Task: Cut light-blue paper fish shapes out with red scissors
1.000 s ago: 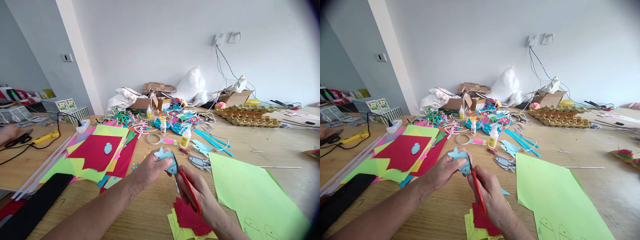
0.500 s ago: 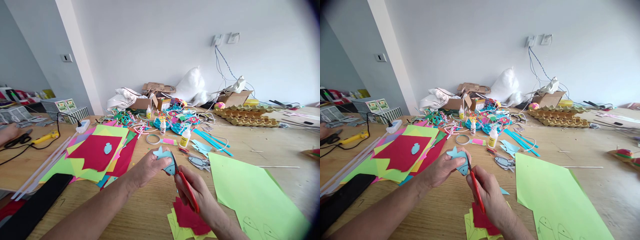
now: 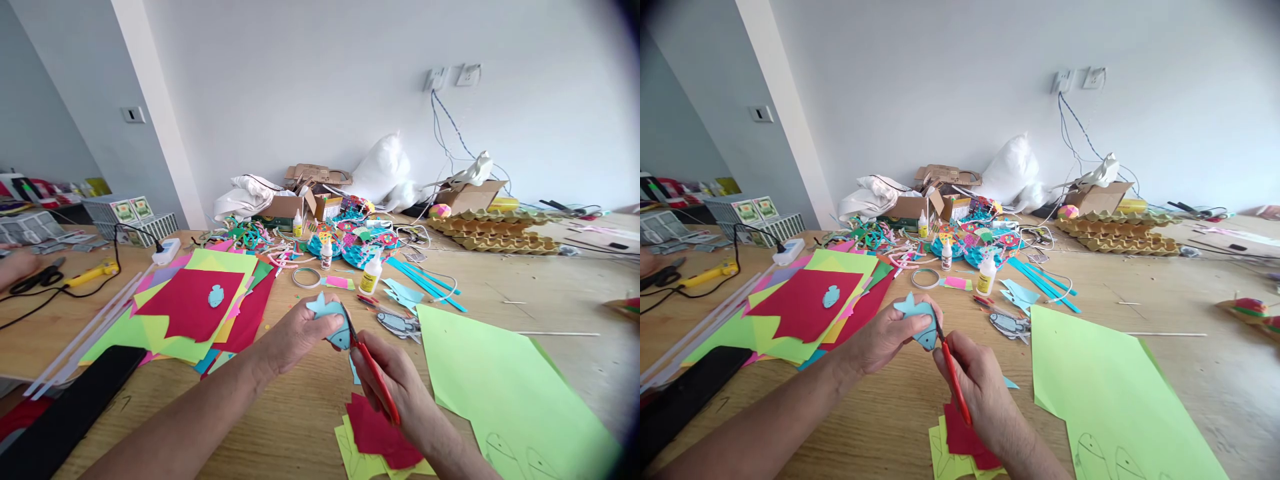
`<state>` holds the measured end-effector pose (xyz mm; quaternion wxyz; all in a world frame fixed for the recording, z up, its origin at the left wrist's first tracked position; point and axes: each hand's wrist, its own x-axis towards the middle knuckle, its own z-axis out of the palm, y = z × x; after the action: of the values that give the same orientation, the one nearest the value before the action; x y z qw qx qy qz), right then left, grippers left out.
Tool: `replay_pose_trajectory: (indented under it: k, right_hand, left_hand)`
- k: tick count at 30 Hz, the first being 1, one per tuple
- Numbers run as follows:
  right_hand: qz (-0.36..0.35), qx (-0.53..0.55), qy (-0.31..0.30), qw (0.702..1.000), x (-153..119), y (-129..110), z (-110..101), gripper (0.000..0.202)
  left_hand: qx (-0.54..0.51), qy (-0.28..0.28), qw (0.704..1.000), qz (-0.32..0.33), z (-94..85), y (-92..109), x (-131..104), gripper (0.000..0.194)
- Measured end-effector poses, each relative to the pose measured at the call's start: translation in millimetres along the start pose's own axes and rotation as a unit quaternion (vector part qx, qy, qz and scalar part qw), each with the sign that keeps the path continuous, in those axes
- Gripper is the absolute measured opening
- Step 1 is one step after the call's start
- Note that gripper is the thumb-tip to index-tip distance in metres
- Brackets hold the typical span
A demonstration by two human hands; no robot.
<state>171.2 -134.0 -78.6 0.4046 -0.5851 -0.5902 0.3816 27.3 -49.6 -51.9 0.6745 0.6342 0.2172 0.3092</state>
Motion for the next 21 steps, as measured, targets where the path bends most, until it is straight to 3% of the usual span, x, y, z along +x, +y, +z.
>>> replay_pose_trajectory:
  k: [7, 12, 17, 19, 21]
  right_hand:
    - [0.023, 0.037, -0.001, 0.999, 2.3, -2.4, 1.4, 0.041]
    - [0.050, 0.076, -0.007, 0.996, 5.8, -2.0, -0.5, 0.041]
    - [0.030, -0.029, -0.033, 0.999, 11.7, 10.6, 0.4, 0.037]
    - [-0.001, -0.095, -0.047, 0.994, 12.7, 13.5, 3.0, 0.036]
    - [-0.022, -0.143, -0.060, 0.988, 12.5, 14.6, 5.7, 0.036]
  left_hand:
    - [-0.004, -0.011, 1.000, -0.003, -5.3, 0.2, 1.5, 0.024]
    - [0.052, -0.018, 0.998, -0.021, -25.7, 4.9, 8.3, 0.032]
    - [0.189, 0.068, 0.980, -0.003, -77.9, 37.5, 11.3, 0.026]
    - [0.288, 0.073, 0.954, -0.046, -106.0, 51.2, 7.0, 0.020]
    - [0.402, 0.090, 0.901, -0.137, -134.5, 59.9, -0.2, 0.021]
